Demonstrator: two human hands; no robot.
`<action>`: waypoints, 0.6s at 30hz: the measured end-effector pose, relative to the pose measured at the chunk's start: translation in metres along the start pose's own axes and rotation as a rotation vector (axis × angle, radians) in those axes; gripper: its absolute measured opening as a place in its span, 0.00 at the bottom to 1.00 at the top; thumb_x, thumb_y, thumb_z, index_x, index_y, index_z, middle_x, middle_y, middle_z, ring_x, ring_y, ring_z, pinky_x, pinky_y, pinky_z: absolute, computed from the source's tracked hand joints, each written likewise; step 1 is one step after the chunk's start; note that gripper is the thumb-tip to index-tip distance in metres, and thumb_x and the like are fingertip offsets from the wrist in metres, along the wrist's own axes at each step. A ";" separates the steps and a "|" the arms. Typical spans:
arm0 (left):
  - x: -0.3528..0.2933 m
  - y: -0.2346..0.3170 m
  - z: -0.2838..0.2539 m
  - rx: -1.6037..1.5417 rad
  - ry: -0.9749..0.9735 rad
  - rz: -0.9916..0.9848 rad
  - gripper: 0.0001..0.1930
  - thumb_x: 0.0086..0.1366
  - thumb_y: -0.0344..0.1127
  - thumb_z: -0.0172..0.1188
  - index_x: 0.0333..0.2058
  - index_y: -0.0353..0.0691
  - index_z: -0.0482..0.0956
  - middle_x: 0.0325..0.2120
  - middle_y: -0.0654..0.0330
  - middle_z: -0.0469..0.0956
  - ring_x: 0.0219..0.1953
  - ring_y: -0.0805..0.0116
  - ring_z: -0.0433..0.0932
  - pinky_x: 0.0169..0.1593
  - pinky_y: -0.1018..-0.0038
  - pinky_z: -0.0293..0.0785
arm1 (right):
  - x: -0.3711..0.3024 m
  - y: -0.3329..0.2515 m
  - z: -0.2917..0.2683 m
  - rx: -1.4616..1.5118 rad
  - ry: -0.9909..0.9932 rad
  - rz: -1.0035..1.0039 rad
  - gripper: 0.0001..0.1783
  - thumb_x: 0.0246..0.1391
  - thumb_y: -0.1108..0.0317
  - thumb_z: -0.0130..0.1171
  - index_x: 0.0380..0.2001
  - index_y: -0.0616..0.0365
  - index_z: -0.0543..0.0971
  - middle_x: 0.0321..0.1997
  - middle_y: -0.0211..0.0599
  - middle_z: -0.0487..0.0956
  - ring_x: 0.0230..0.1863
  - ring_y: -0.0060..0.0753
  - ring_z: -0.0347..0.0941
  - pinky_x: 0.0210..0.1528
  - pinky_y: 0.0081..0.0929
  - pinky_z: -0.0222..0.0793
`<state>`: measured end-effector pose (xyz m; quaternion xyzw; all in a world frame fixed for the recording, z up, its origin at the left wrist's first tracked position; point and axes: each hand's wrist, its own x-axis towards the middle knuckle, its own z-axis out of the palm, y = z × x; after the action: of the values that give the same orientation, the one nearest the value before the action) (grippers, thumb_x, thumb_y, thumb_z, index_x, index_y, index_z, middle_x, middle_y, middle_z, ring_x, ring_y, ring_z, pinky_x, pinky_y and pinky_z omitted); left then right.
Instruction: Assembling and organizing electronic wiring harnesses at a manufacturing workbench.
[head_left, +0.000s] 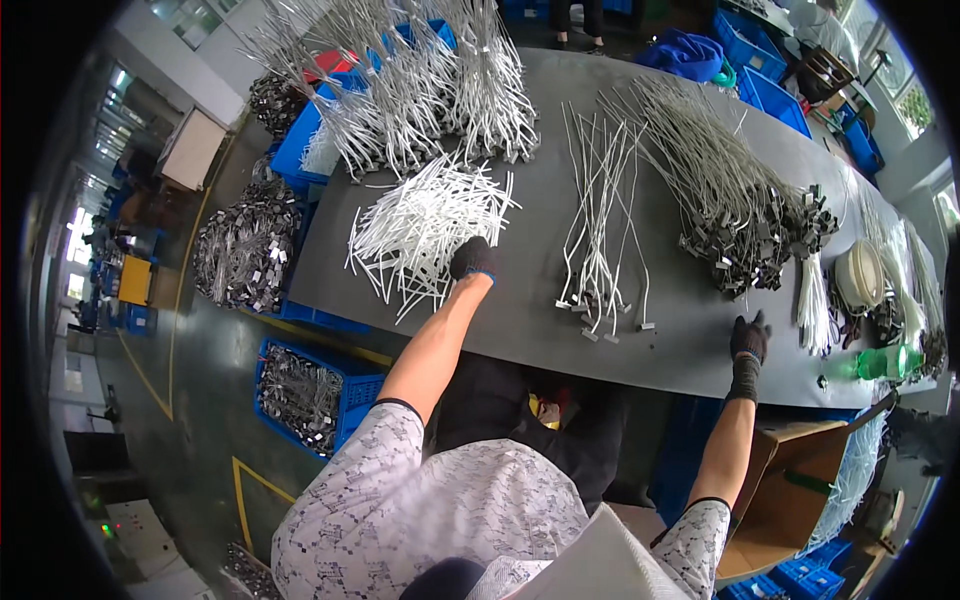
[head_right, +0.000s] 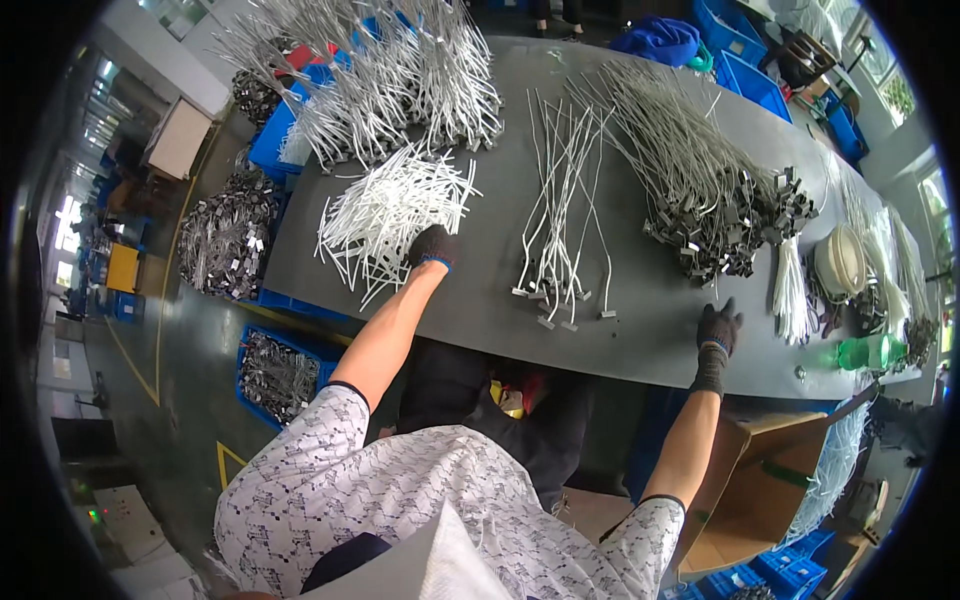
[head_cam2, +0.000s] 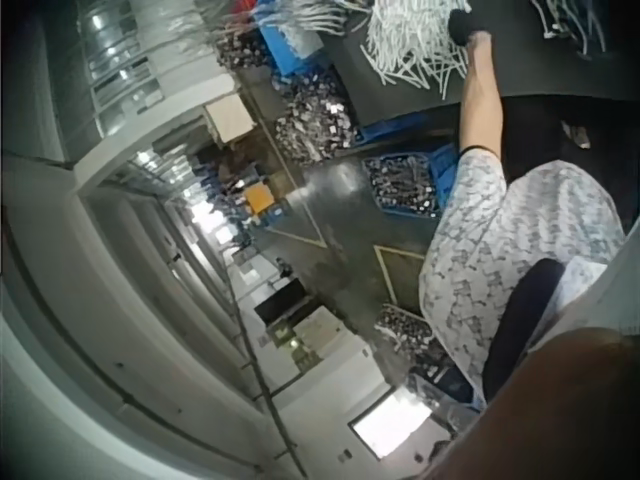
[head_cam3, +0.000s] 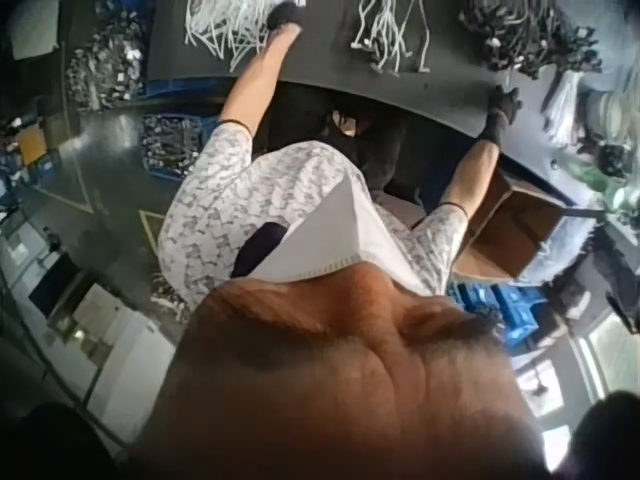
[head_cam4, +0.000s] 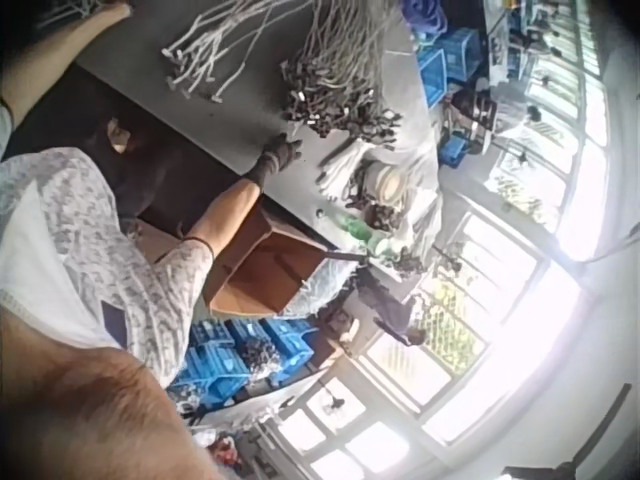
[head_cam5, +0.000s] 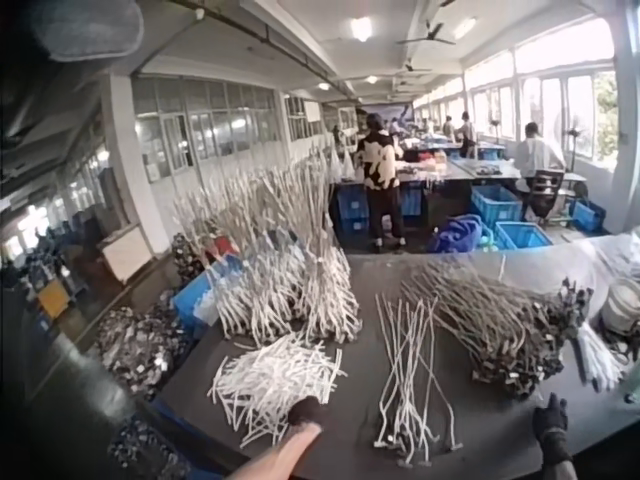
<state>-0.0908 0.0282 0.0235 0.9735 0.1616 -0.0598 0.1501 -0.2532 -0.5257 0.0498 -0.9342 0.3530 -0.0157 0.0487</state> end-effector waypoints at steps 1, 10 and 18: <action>0.003 0.000 0.003 -0.018 -0.029 -0.030 0.23 0.58 0.55 0.62 0.38 0.40 0.85 0.39 0.46 0.84 0.43 0.44 0.83 0.44 0.53 0.80 | 0.006 -0.002 0.004 -0.033 0.085 -0.082 0.32 0.58 0.51 0.55 0.63 0.53 0.70 0.59 0.59 0.75 0.66 0.64 0.63 0.61 0.53 0.66; -0.024 -0.039 0.017 -1.178 -0.529 -0.378 0.07 0.59 0.39 0.65 0.29 0.42 0.81 0.25 0.60 0.81 0.25 0.71 0.80 0.24 0.73 0.73 | -0.100 0.038 0.032 1.320 -0.483 0.276 0.11 0.57 0.64 0.55 0.36 0.60 0.78 0.29 0.47 0.78 0.33 0.54 0.74 0.38 0.41 0.72; -0.091 -0.028 0.006 -1.920 -0.841 -0.577 0.04 0.70 0.28 0.56 0.35 0.39 0.78 0.28 0.64 0.80 0.23 0.76 0.78 0.25 0.78 0.77 | -0.402 0.171 0.094 0.000 -0.589 -0.038 0.10 0.58 0.68 0.52 0.41 0.57 0.77 0.39 0.54 0.81 0.45 0.58 0.78 0.44 0.44 0.74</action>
<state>-0.1860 0.0243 0.0257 0.2768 0.2990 -0.2702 0.8723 -0.6611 -0.3802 -0.0591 -0.9051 0.3059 0.2552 0.1487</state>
